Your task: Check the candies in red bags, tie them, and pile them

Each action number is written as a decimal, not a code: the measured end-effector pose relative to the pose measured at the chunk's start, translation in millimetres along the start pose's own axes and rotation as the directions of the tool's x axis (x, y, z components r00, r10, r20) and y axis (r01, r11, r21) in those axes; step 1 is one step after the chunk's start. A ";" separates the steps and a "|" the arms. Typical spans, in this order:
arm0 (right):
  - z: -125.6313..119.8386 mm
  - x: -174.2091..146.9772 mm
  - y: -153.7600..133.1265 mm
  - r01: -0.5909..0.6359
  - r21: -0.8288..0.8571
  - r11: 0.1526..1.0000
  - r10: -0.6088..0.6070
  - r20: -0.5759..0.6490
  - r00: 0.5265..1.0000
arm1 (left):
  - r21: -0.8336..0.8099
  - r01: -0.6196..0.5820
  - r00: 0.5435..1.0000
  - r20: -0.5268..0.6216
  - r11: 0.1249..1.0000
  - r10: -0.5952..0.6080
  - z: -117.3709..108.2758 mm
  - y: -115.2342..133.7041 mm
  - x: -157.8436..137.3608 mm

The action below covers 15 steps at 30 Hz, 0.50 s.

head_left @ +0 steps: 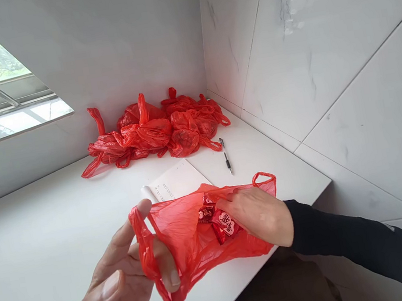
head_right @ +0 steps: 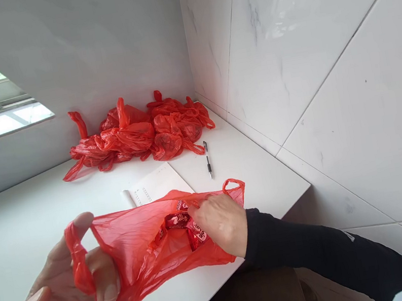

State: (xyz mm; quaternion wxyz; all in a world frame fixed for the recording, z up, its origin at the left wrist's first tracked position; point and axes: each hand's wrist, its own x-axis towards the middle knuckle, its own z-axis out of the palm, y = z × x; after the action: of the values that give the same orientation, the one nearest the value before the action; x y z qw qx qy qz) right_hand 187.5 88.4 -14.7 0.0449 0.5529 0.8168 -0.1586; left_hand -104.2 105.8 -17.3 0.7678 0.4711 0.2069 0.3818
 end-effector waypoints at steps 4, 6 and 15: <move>1.9 5.4 -1.3 -0.006 -0.039 0.999 0.007 0.005 1.000 | 0.135 0.035 0.999 -0.043 0.990 -0.030 3.8 3.9 0.9; 6.2 14.9 -3.2 0.013 -0.037 0.999 -0.015 -0.042 0.999 | 0.142 0.051 0.999 -0.008 0.989 -0.050 5.1 5.3 1.6; 17.6 56.7 -13.3 0.103 0.072 0.992 -0.097 -0.086 0.992 | 0.061 0.056 0.997 0.052 0.997 -0.059 9.5 3.4 6.5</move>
State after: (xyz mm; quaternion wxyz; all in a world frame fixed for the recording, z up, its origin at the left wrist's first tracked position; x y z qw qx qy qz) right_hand 151.6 128.8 -42.6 -0.0178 0.5187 0.8380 -0.1687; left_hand -95.1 106.4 -9.5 0.7693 0.4977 0.2109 0.3405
